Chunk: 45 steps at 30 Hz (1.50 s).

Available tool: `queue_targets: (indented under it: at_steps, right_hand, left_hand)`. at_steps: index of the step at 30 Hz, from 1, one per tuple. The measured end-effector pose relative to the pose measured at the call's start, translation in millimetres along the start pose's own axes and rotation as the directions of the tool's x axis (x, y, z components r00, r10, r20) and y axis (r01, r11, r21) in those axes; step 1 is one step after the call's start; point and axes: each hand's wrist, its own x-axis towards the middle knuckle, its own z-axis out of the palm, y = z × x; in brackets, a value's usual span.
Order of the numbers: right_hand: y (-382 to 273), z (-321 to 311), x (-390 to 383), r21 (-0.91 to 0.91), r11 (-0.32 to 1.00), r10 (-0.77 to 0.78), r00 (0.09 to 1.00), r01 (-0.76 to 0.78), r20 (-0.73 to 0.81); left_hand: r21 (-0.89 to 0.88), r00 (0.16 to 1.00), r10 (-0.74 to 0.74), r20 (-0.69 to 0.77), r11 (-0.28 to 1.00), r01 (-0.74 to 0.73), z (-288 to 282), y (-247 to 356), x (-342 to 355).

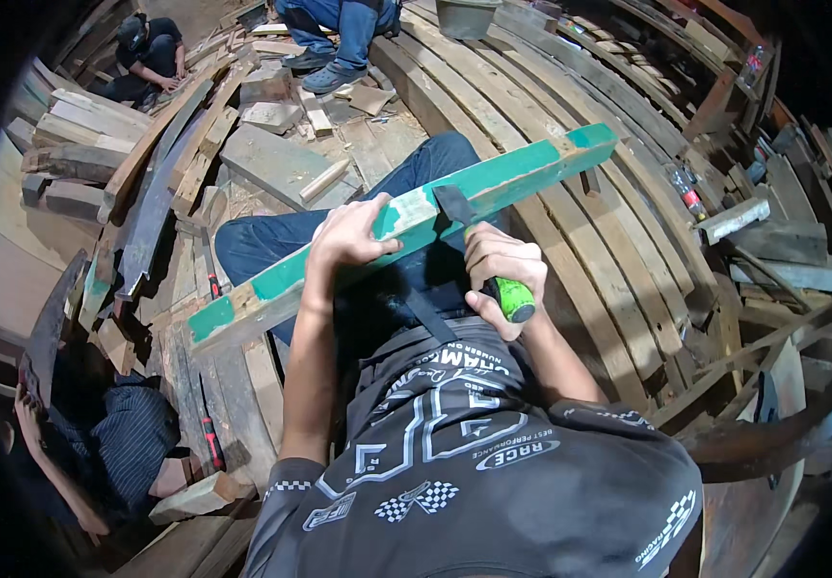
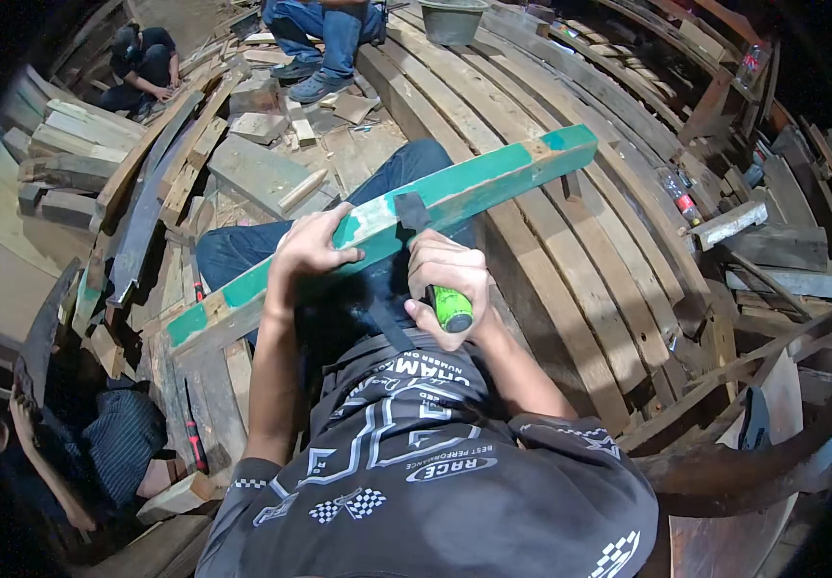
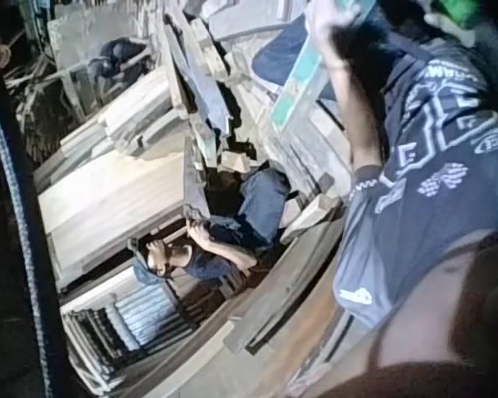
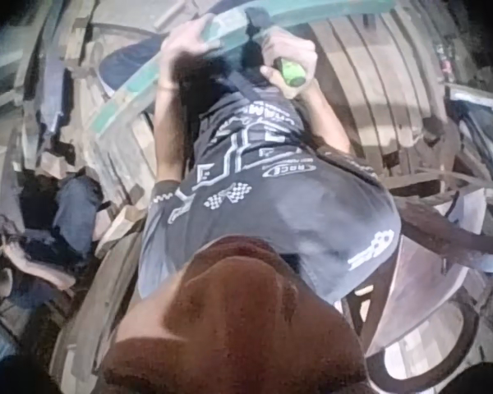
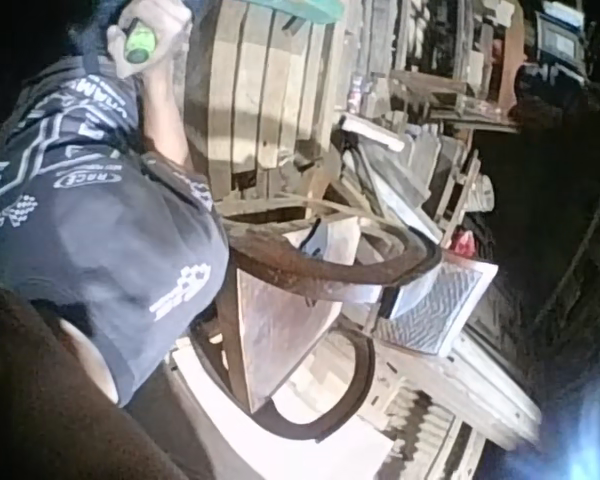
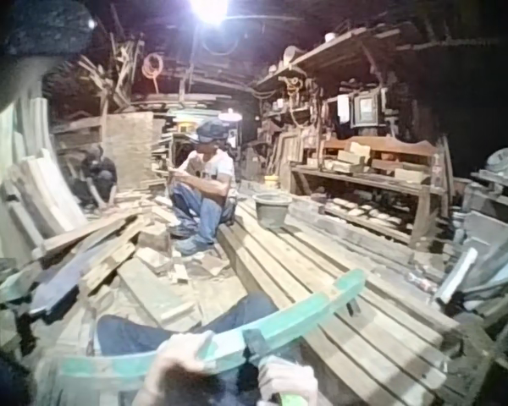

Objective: The person holds a wooden plank across their lap and scrapes the surface of the plank using a chisel.

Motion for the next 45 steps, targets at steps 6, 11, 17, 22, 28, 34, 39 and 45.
queue_targets:
  at_steps: [6, 11, 17, 22, 28, 34, 39, 45]
  right_hand:
    - [7, 7, -3, -0.08, 0.997, -0.002, 0.998, 0.006, 0.056]
    - [-7, 15, -2, -0.025, 0.998, -0.051, 0.997, 0.052, 0.05]
    - [13, 6, 3, -0.01, 1.0, 0.02, 1.0, -0.02, 0.023]
    - [-10, 8, 10, 0.017, 0.999, -0.039, 0.997, 0.038, 0.06]
    - [9, 8, -2, 0.03, 0.999, -0.026, 0.999, 0.026, -0.021]
    - [-4, 15, 6, -0.021, 1.0, -0.011, 0.999, 0.013, 0.051]
    - [11, 15, -5, -0.034, 0.999, -0.01, 0.999, 0.011, 0.037]
    - [3, 6, 5, -0.063, 0.998, 0.019, 0.998, -0.015, 0.061]
  left_hand:
    - [0.032, 0.997, 0.058, -0.042, 0.998, -0.057, 7, -5, 1]
    - [0.031, 0.997, 0.072, -0.042, 0.997, -0.071, 6, -4, 0]
    - [0.049, 0.999, 0.038, -0.003, 0.998, -0.038, 1, -1, 0]
    - [0.045, 0.998, 0.054, -0.027, 0.998, -0.052, 5, -1, -1]
    - [0.038, 1.0, -0.015, 0.018, 0.999, 0.014, 0, -1, 1]
    - [0.042, 0.998, 0.066, -0.01, 0.997, -0.065, 8, -4, -1]
    - [0.039, 0.998, 0.062, -0.031, 0.997, -0.061, 6, -5, 0]
    - [0.041, 0.992, 0.096, -0.078, 0.995, -0.093, 9, -4, -1]
